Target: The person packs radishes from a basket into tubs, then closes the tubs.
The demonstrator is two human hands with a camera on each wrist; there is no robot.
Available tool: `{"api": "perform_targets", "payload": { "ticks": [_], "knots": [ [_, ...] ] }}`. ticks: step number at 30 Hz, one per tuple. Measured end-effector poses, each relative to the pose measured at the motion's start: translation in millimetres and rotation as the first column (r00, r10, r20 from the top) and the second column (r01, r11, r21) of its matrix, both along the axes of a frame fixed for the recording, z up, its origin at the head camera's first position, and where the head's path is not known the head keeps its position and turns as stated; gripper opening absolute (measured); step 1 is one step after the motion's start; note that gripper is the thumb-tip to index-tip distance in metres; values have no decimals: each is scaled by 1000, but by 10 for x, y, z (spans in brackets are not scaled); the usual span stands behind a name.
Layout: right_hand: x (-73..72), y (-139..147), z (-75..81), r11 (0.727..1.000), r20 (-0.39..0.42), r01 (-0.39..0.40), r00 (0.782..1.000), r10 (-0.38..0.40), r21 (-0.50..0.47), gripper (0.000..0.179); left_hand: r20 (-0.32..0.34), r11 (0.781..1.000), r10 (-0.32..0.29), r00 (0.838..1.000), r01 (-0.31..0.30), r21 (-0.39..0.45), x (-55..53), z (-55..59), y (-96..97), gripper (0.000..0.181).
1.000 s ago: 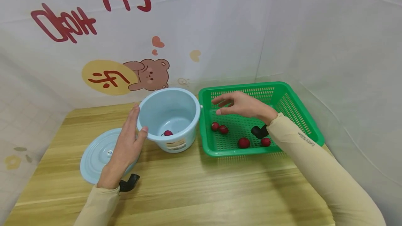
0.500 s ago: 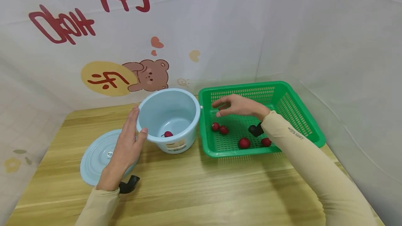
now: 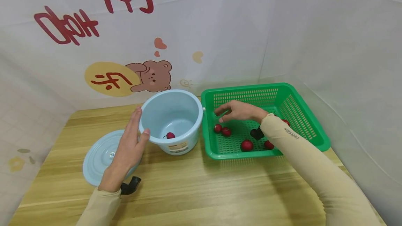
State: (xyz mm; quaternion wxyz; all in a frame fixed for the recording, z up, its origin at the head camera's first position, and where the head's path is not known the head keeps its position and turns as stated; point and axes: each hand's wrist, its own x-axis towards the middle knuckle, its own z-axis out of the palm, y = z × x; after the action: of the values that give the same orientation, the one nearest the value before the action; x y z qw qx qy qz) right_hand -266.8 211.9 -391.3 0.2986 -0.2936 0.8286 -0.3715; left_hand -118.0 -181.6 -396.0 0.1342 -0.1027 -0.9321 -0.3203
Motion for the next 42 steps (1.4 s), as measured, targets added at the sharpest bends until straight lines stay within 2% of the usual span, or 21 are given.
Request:
{"api": "perform_targets", "payload": {
  "ticks": [14, 24, 32, 36, 42],
  "knots": [
    [28, -76, -180, 998, 35, -43, 999, 41, 52, 53, -4, 1000, 0, 1000, 0, 11, 7, 0, 3, 74],
    [43, -136, -233, 995, -6, -70, 998, 70, 77, 43, 1, 1000, 2, 1000, -2, 14, 6, -1, 4, 74],
    [47, -171, -274, 995, -57, -58, 996, 63, 86, 35, -5, 1000, 3, 1000, -3, 17, -1, -8, 5, 74],
    [43, -173, -254, 995, -70, -48, 996, 54, 85, 32, -11, 1000, 4, 1000, -4, 16, -1, -11, 6, 74],
    [43, -127, -126, 999, -64, 10, 998, -8, 34, 33, -11, 1000, 7, 1000, -7, 19, -2, -11, 1, 74]
  ]
}}
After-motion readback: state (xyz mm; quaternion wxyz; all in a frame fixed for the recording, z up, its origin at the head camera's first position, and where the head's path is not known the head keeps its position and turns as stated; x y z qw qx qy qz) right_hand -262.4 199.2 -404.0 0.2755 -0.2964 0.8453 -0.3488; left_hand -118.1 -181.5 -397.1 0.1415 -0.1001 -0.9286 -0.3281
